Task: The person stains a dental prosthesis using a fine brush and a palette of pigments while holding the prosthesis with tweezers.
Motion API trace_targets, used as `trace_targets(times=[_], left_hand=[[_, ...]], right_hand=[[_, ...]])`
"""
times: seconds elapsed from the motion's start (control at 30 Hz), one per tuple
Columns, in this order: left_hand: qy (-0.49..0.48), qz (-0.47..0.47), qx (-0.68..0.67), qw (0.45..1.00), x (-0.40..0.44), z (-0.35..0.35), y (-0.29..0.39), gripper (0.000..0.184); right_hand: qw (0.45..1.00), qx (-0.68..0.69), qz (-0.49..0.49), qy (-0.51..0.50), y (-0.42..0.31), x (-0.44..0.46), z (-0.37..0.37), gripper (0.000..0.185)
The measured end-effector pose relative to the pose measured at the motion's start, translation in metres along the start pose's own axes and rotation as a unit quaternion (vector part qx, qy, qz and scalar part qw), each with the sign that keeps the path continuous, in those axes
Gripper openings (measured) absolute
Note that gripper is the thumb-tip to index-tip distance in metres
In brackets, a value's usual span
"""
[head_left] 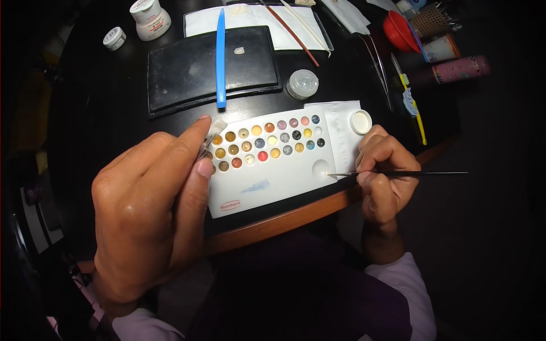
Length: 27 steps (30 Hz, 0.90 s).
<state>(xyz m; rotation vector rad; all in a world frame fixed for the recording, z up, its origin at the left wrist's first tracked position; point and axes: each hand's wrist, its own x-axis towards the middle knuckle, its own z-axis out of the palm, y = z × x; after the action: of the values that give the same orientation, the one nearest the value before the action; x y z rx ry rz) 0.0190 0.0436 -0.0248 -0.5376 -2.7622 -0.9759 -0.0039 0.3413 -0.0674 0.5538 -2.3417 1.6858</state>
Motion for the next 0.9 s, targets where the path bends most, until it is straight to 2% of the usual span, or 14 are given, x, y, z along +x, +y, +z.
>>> trace_targets(times=[0.27,0.37,0.47,0.53,0.6,0.67,0.8,0.9], left_hand=[[0.008,0.005,0.003,1.0,0.001,0.0,0.001,0.033],[0.015,0.02,-0.001,1.0,0.002,0.0,0.0,0.031],[0.007,0.025,-0.027,0.999,0.003,-0.003,-0.002,0.027],[-0.003,0.02,-0.059,0.998,0.003,-0.005,-0.004,0.026],[-0.017,0.0,-0.093,0.996,0.003,-0.007,-0.003,0.026],[-0.021,0.001,-0.087,0.996,0.003,-0.009,-0.004,0.026],[-0.012,-0.003,-0.114,0.993,0.003,-0.01,-0.004,0.024],[-0.014,-0.015,-0.194,0.981,0.003,-0.008,-0.007,0.023]], right_hand=[[0.999,0.017,0.032,0.003,-0.001,0.0,0.0,0.008],[0.993,0.113,0.024,0.02,0.001,0.003,-0.002,0.007],[0.992,0.122,-0.039,0.016,-0.002,0.012,0.008,0.012],[0.989,0.102,-0.103,-0.007,-0.01,0.023,0.016,0.011],[0.976,0.045,-0.209,-0.043,-0.015,0.041,0.019,0.015],[0.967,0.037,-0.243,-0.071,-0.024,0.053,0.024,0.018],[0.959,0.1,-0.253,-0.082,-0.03,0.063,0.047,0.022],[0.959,0.14,-0.232,-0.087,-0.027,0.057,0.063,0.02]])
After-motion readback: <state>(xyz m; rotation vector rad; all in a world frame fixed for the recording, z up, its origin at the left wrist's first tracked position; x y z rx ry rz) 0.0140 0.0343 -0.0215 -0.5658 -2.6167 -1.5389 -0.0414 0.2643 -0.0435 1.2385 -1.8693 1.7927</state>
